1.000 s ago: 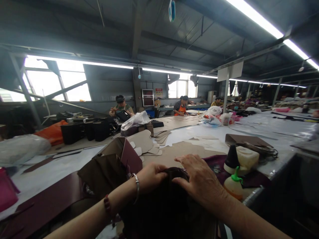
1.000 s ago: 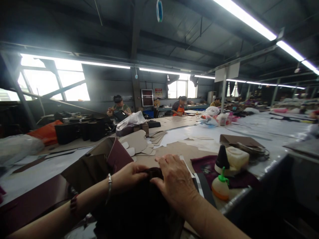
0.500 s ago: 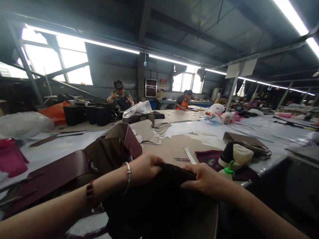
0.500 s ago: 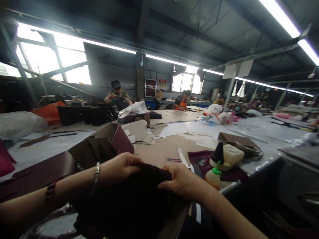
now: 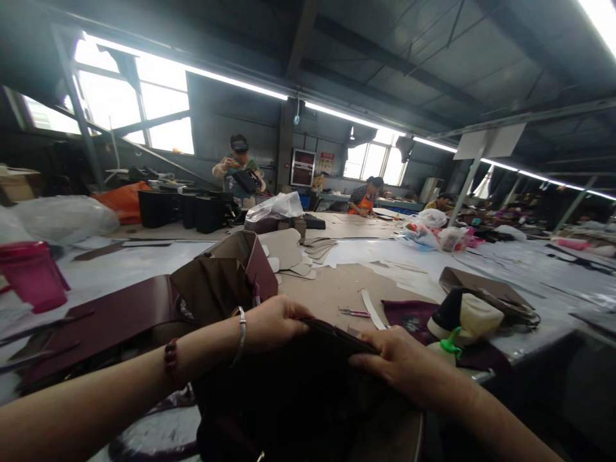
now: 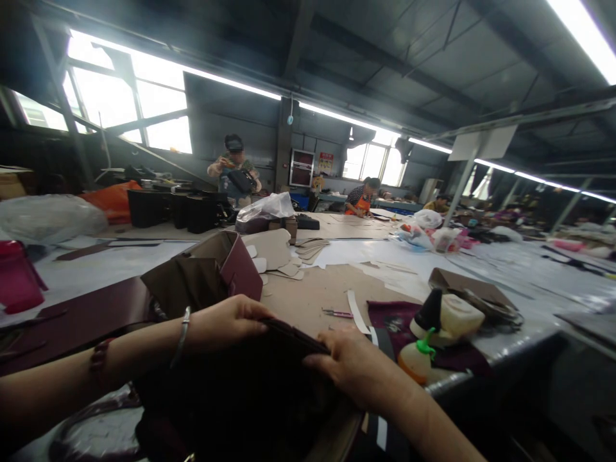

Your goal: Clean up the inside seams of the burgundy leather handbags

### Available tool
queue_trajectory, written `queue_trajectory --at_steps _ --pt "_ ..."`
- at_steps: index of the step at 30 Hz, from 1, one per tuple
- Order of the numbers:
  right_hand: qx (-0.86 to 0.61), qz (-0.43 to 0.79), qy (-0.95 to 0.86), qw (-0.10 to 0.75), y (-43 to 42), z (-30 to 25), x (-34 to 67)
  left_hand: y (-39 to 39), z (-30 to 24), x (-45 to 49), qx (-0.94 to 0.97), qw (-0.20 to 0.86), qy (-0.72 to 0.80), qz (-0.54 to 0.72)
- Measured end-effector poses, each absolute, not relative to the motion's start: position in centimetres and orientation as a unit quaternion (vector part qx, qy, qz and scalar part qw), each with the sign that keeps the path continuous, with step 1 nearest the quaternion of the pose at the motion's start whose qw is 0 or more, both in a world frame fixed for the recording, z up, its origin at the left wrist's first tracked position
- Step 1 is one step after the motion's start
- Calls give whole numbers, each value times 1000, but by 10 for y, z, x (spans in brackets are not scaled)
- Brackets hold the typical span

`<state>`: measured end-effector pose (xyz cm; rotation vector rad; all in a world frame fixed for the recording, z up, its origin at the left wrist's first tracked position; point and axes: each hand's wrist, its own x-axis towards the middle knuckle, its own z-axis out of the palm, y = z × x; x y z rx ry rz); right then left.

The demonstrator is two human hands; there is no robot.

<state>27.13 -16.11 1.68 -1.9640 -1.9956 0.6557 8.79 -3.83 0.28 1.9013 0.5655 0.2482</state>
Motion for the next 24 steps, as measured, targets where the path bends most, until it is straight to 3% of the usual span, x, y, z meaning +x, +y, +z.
queue_trajectory --at_steps 10,16,24 --pt "-672 185 -705 132 -158 16 274 -44 6 91 771 582 234 110" --pt "-615 206 -733 206 -157 20 264 -49 3 91 783 556 251 123" --pt "-661 49 -745 76 -150 22 256 -51 3 93 780 538 290 136"
